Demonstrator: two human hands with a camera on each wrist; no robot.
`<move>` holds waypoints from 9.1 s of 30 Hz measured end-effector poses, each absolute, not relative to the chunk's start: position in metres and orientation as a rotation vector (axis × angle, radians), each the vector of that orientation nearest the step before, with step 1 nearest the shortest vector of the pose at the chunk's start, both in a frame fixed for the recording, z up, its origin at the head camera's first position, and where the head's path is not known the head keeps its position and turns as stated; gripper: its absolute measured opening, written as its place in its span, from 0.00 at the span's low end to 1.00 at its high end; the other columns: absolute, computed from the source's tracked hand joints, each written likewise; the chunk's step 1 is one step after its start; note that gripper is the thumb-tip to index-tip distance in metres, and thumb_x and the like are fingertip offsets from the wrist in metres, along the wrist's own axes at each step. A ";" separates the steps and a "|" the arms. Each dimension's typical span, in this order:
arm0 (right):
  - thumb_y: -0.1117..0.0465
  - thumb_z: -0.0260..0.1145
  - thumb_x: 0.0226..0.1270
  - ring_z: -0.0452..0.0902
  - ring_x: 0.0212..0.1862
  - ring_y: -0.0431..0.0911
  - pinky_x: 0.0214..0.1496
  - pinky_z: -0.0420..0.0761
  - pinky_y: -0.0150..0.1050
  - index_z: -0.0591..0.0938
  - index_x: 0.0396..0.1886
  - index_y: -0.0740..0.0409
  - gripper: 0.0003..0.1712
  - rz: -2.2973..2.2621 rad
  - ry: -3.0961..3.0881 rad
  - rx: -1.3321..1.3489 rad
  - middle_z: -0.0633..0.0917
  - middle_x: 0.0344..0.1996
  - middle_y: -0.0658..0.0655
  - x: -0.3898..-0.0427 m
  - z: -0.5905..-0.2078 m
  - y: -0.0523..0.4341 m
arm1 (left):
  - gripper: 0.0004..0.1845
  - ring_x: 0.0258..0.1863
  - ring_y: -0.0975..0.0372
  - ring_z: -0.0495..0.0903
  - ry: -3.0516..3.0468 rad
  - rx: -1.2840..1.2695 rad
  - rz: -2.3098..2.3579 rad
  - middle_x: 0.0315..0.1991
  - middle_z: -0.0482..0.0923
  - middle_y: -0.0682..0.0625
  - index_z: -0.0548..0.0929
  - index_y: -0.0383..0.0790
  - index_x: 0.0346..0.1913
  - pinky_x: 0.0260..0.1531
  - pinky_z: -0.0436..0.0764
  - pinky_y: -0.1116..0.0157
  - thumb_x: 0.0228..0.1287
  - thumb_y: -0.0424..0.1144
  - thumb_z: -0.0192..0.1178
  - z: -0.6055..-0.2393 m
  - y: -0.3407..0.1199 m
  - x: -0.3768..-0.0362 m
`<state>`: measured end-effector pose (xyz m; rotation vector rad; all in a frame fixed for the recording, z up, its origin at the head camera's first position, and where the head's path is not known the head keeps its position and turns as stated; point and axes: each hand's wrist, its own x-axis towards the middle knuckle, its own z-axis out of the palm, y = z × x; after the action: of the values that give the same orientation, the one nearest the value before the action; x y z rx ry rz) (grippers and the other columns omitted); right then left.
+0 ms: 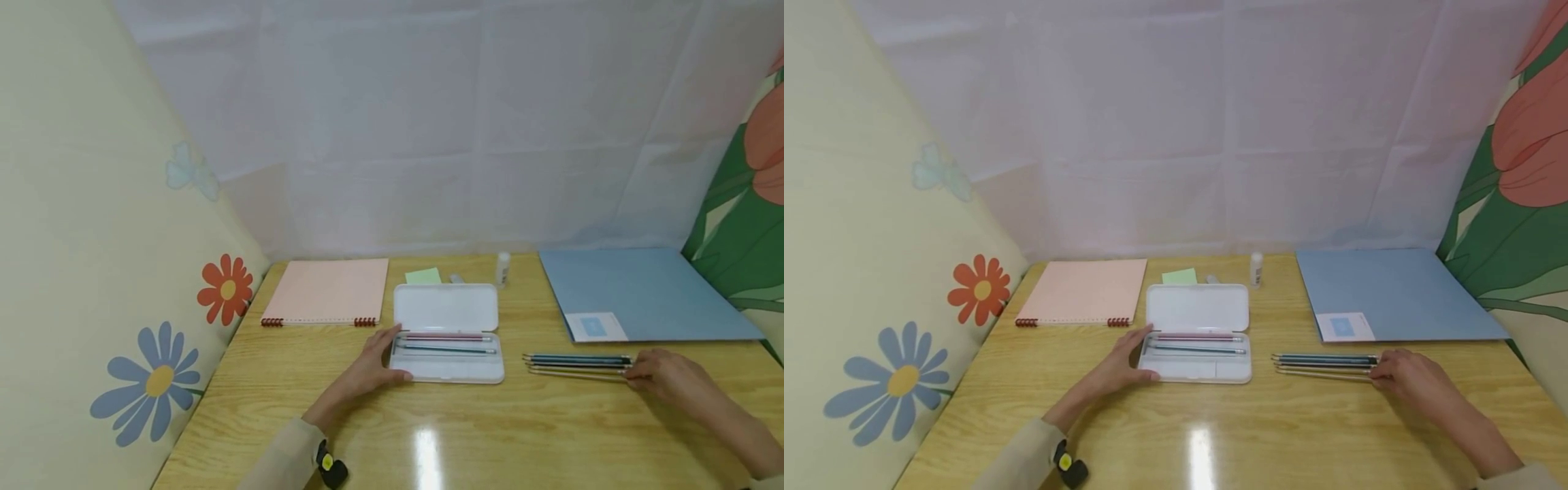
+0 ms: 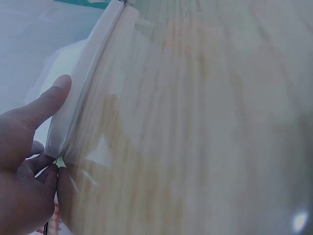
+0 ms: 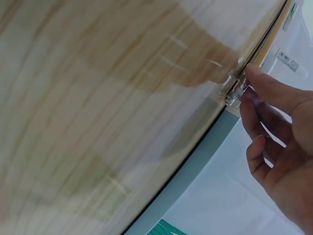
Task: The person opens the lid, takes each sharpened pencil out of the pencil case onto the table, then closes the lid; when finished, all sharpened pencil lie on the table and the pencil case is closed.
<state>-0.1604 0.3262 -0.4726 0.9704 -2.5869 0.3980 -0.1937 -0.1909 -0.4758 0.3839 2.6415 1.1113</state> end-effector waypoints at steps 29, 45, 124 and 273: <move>0.65 0.78 0.39 0.72 0.26 0.37 0.22 0.72 0.30 0.86 0.27 0.49 0.12 0.345 -2.602 0.944 0.78 0.24 0.42 -0.168 -0.454 0.298 | 0.54 0.73 0.44 0.47 2.639 0.386 1.143 0.74 0.49 0.40 0.53 0.51 0.76 0.66 0.56 0.41 0.50 0.54 0.72 -0.475 -0.193 -0.194; 0.66 0.74 0.53 0.77 0.30 0.40 0.26 0.75 0.32 0.87 0.37 0.57 0.10 0.649 -2.584 1.011 0.82 0.29 0.46 -0.198 -0.444 0.203 | 0.54 0.73 0.45 0.47 2.637 0.381 1.139 0.74 0.50 0.41 0.53 0.51 0.76 0.67 0.56 0.42 0.50 0.54 0.73 -0.478 -0.191 -0.194; 0.72 0.77 0.42 0.69 0.26 0.41 0.25 0.72 0.32 0.87 0.26 0.56 0.11 0.570 -2.260 1.142 0.76 0.23 0.47 -0.209 -0.447 0.155 | 0.53 0.73 0.43 0.45 2.626 0.363 1.158 0.75 0.49 0.40 0.54 0.50 0.76 0.66 0.54 0.39 0.50 0.54 0.73 -0.477 -0.190 -0.194; 0.62 0.73 0.54 0.69 0.24 0.44 0.26 0.71 0.36 0.84 0.19 0.54 0.08 0.115 -2.708 1.098 0.76 0.18 0.49 -0.226 -0.458 0.103 | 0.54 0.73 0.41 0.45 2.659 0.388 1.138 0.74 0.50 0.37 0.54 0.47 0.76 0.65 0.54 0.39 0.49 0.53 0.74 -0.481 -0.191 -0.195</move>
<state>-0.2264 0.1026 -0.4579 1.0984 -2.7076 0.1151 -0.1946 -0.1912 -0.4806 0.3875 2.6590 1.1380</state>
